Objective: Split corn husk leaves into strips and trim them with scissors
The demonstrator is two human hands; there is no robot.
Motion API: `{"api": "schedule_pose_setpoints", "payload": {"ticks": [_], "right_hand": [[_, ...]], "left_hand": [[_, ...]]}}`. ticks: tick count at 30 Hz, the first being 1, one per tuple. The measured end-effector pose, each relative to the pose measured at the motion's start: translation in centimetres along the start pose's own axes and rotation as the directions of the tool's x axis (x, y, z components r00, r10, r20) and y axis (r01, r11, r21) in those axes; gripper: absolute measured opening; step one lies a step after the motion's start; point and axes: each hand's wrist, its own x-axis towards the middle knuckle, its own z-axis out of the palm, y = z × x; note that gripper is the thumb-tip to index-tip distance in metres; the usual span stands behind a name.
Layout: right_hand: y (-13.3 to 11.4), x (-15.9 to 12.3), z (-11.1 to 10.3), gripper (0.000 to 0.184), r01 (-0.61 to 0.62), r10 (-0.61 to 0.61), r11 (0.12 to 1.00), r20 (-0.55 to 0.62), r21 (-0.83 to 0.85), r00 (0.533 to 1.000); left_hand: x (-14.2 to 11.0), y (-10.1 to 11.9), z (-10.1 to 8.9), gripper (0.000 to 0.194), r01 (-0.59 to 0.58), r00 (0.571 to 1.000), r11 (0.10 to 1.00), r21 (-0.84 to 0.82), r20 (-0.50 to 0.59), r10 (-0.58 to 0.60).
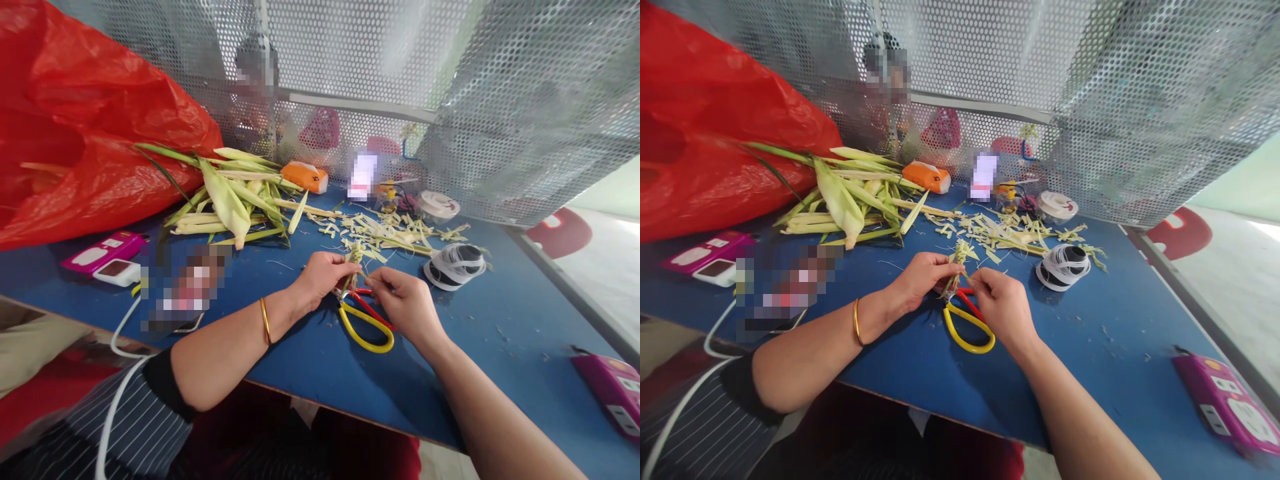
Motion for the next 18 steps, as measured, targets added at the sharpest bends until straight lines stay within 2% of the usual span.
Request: {"api": "schedule_pose_setpoints", "payload": {"ticks": [4,11,15,18], "right_hand": [[0.3,0.1,0.1,0.021,-0.093,0.09,0.993,0.044,0.078,0.995],[-0.4,-0.1,-0.1,0.022,0.002,-0.005,0.999,0.062,0.051,0.998],[-0.2,0.1,-0.7,0.024,-0.137,0.116,0.981,0.15,0.135,0.982],[0.2,0.6,-1.3,0.026,-0.211,0.211,0.946,0.026,0.245,0.977]], "left_hand": [[0.0,0.1,-0.2,0.018,-0.015,0.999,1.0,0.004,-0.034,0.015],[0.1,-0.4,0.4,0.02,-0.066,0.993,0.998,0.002,-0.094,0.066],[0.4,-0.1,-0.2,0.019,-0.072,0.983,0.997,-0.022,-0.172,0.068],[0.3,0.2,-0.5,0.018,-0.081,0.985,0.996,-0.045,-0.158,0.073]]}}
